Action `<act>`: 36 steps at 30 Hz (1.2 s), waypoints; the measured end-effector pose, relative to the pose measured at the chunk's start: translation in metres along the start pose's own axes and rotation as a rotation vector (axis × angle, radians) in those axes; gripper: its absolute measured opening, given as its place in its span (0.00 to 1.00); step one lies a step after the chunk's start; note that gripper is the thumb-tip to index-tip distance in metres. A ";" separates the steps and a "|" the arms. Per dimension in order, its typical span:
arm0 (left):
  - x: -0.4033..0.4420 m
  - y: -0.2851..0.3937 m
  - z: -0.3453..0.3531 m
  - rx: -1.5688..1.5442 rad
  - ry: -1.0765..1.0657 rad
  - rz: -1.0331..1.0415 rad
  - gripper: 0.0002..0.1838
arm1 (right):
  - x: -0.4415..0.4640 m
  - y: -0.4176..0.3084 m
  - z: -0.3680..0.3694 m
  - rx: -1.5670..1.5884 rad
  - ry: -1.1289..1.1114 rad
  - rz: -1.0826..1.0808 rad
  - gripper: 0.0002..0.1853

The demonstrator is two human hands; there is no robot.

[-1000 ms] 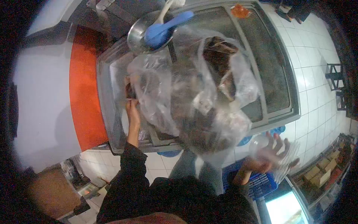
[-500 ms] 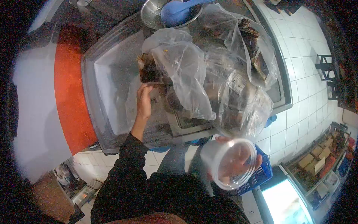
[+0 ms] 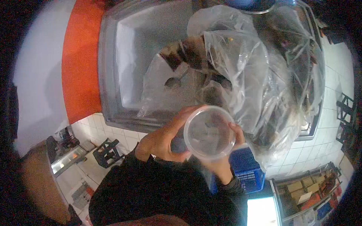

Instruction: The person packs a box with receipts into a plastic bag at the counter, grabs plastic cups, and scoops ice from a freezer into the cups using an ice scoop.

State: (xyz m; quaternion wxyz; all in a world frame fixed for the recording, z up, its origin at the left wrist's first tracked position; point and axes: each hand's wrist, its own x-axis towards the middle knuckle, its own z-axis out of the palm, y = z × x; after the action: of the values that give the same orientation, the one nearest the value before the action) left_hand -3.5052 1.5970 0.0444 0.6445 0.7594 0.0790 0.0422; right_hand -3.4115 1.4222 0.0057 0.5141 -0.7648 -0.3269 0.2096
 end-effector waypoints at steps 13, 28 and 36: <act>-0.003 -0.017 -0.012 -0.164 0.010 -0.223 0.53 | 0.062 -0.028 0.000 0.349 -0.317 0.173 0.54; 0.027 -0.259 -0.073 0.910 0.364 -0.616 0.38 | 0.027 -0.028 -0.017 0.424 -0.004 0.027 0.45; 0.022 -0.146 -0.120 0.189 0.964 -0.431 0.24 | -0.005 -0.036 -0.046 0.554 0.071 -0.024 0.40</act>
State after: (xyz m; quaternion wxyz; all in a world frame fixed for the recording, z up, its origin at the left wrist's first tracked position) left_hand -3.5130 1.7404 -0.0809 0.4580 0.6751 0.5237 0.2455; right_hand -3.3953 1.3978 0.0567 0.7172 -0.5980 -0.2480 0.2578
